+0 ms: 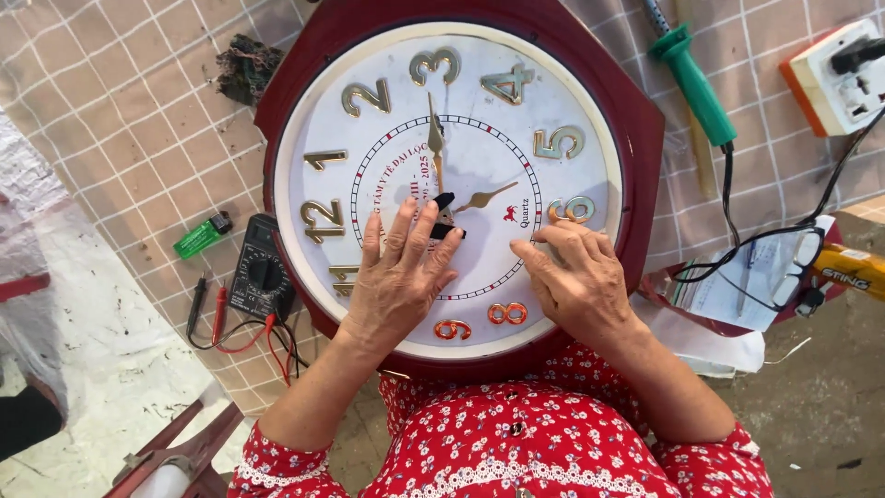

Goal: A person uses a screwdriver to adjust the internal mechanism of a wall clock and then manually repositions the clock hands on the face.

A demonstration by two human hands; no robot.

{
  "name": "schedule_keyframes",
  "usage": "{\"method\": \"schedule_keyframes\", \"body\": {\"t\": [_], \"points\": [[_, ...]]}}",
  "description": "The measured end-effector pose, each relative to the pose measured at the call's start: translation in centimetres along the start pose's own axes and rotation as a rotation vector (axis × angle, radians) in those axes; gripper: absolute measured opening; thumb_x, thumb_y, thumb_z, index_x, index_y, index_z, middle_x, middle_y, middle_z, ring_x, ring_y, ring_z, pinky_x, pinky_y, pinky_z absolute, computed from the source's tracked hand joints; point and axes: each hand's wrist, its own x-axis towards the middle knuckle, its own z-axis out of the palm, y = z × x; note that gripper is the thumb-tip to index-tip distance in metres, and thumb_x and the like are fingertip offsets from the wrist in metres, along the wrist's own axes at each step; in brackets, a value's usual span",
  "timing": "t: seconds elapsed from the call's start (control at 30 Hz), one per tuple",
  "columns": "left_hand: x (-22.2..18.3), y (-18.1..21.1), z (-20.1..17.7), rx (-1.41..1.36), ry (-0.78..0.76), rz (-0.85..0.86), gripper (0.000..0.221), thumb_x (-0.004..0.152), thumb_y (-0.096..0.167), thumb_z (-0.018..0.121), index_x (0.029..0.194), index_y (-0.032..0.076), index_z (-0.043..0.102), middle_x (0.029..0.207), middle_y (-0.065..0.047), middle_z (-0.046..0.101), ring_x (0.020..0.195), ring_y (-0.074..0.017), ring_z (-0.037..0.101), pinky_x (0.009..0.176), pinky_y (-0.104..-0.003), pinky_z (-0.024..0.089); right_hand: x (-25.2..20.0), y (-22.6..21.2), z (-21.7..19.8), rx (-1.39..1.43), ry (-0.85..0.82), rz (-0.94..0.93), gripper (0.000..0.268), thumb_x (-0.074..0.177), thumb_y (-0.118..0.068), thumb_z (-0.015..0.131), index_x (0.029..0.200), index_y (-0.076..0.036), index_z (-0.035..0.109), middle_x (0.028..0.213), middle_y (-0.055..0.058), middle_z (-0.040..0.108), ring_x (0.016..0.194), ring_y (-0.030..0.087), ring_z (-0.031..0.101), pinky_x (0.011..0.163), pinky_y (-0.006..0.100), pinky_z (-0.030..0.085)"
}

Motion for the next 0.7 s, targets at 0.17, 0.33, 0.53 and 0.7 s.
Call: {"method": "schedule_keyframes", "body": {"t": [0.17, 0.33, 0.53, 0.7], "points": [[0.1, -0.2, -0.1, -0.002, 0.03, 0.006, 0.034, 0.087, 0.032, 0.048, 0.118, 0.02, 0.053, 0.13, -0.016, 0.041, 0.124, -0.0346, 0.032, 0.097, -0.054, 0.019, 1.7, -1.1, 0.2, 0.026, -0.021, -0.053, 0.027, 0.077, -0.007, 0.052, 0.1, -0.017, 0.062, 0.083, 0.004, 0.046, 0.078, 0.022, 0.053, 0.067, 0.032, 0.042], [-0.7, -0.1, 0.4, -0.008, 0.064, -0.028, 0.039, 0.086, 0.043, 0.042, 0.114, 0.019, 0.056, 0.13, -0.014, 0.042, 0.125, -0.0321, 0.03, 0.098, -0.053, 0.017, 3.4, -2.6, 1.4, 0.043, -0.062, -0.108, 0.026, 0.079, -0.006, 0.049, 0.099, -0.016, 0.062, 0.068, 0.002, 0.041, 0.059, 0.019, 0.047, 0.053, 0.029, 0.039], [-1.3, -0.2, 0.5, 0.013, 0.063, -0.099, 0.05, 0.088, 0.048, 0.035, 0.119, 0.013, 0.051, 0.131, -0.017, 0.04, 0.126, -0.0342, 0.03, 0.097, -0.055, 0.014, 3.9, -2.7, 0.5, -0.117, -0.336, -0.073, 0.037, 0.078, -0.008, 0.053, 0.112, -0.021, 0.057, 0.06, 0.003, 0.048, 0.051, 0.015, 0.051, 0.044, 0.026, 0.043], [-1.7, -0.4, -0.1, 0.013, 0.071, -0.087, 0.048, 0.088, 0.045, 0.037, 0.119, 0.012, 0.051, 0.129, -0.017, 0.042, 0.124, -0.0357, 0.032, 0.096, -0.057, 0.016, 4.1, -3.1, -0.5, -0.253, -0.629, -0.002, 0.053, 0.08, -0.009, 0.051, 0.129, -0.027, 0.042, 0.06, 0.006, 0.059, 0.048, 0.015, 0.061, 0.039, 0.028, 0.05]]}}
